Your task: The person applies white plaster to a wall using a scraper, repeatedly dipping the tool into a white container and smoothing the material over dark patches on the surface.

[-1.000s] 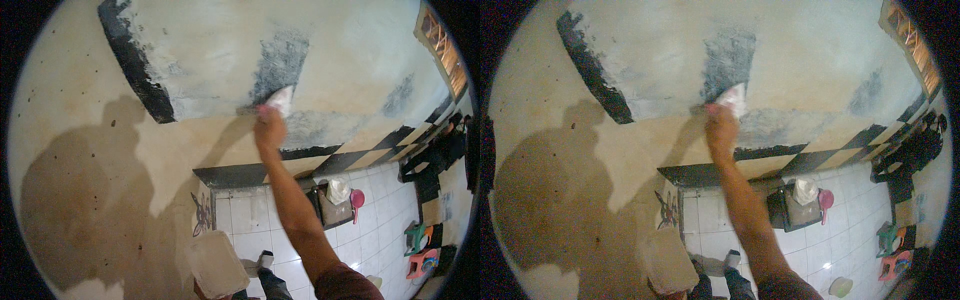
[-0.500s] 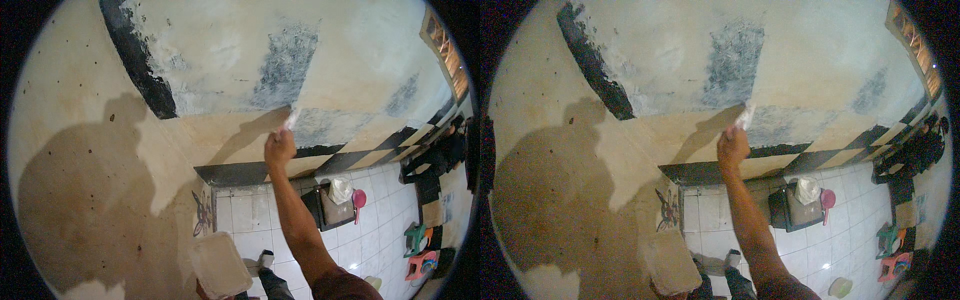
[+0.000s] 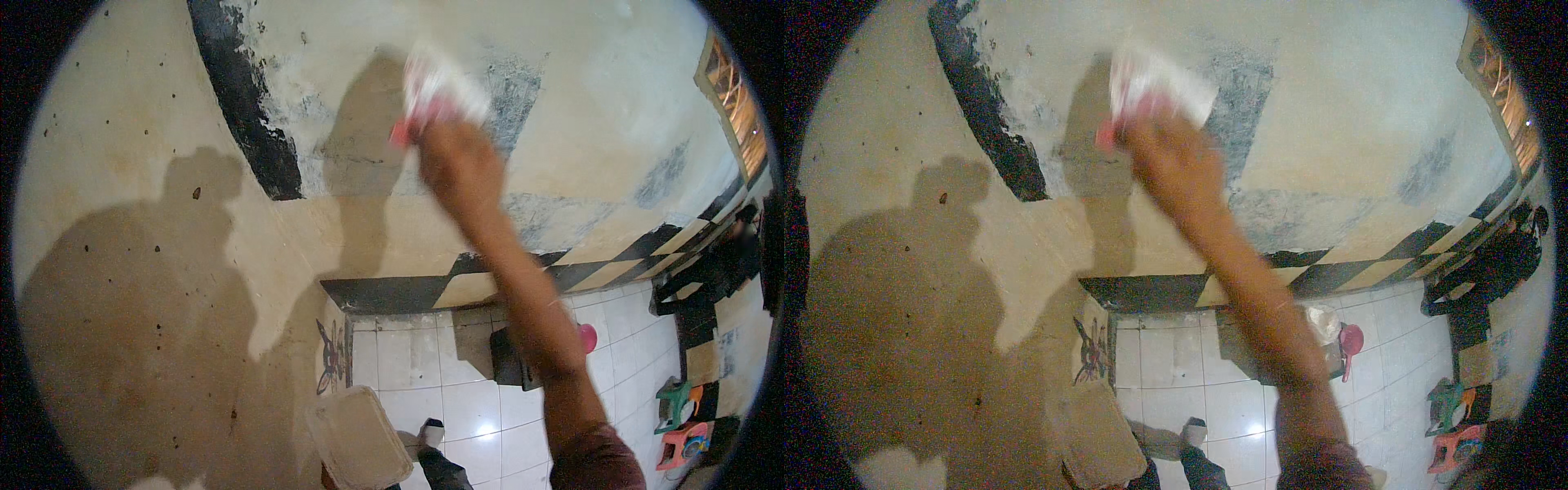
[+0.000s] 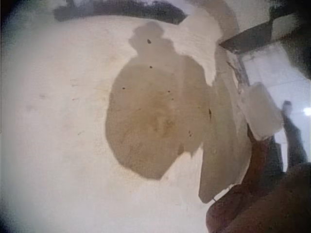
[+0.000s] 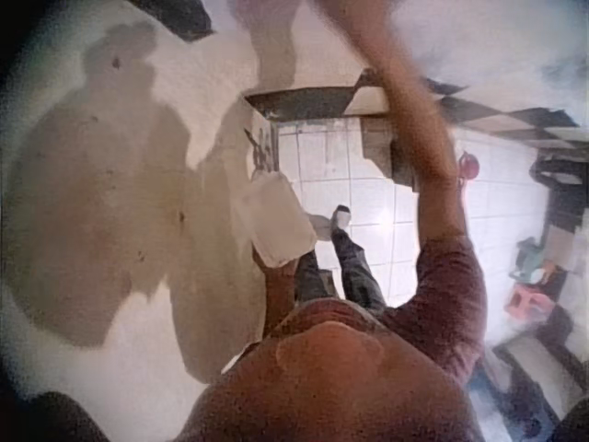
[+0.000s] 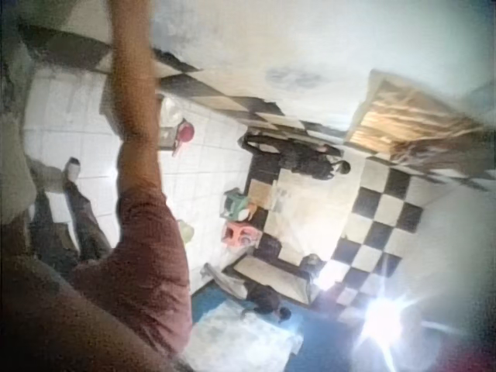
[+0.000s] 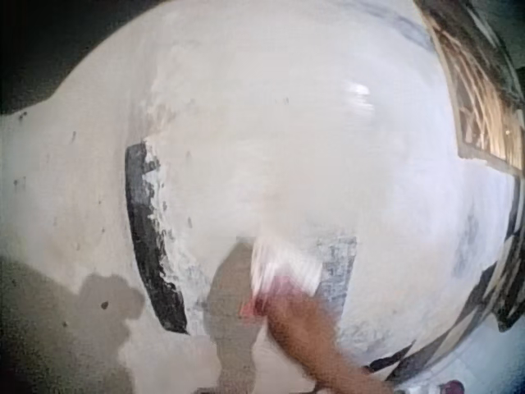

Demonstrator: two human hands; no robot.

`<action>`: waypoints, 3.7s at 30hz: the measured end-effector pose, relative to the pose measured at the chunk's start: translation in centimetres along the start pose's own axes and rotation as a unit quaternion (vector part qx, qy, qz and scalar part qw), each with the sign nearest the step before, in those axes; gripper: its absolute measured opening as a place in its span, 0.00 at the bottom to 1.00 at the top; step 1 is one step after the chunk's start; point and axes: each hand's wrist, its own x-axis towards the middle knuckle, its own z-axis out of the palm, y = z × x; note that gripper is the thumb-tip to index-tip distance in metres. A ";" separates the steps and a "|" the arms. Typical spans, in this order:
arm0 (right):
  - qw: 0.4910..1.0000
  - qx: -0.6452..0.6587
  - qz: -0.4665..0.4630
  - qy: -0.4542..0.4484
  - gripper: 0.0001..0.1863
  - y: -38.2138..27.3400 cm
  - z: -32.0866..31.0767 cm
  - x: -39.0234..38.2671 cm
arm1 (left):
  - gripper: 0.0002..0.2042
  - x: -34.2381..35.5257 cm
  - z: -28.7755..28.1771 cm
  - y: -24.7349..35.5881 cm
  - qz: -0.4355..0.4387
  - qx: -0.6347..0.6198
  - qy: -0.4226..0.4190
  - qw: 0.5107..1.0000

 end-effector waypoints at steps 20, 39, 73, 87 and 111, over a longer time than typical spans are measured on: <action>0.992 -0.015 -0.116 -0.055 0.12 -0.1 0.1 -4.2 | 0.30 1.8 -2.8 -1.6 0.014 -0.020 -0.007 1.000; 0.989 -0.137 -0.006 -0.055 0.09 2.3 -3.5 1.3 | 0.30 3.5 -4.0 -1.6 0.016 -0.003 -0.036 0.999; 0.988 -0.144 -0.055 0.006 0.07 7.1 -8.6 12.2 | 0.25 3.7 -1.6 -1.7 -0.050 -0.127 -0.121 0.983; 0.973 0.110 0.188 -0.080 0.07 -2.0 -5.9 -25.6 | 0.26 3.5 -1.7 -3.7 -0.048 -0.085 -0.146 0.985; 0.415 0.573 0.676 0.207 0.23 -11.5 -28.2 -10.1 | 0.39 -12.2 16.8 -0.6 0.372 0.390 -0.312 0.783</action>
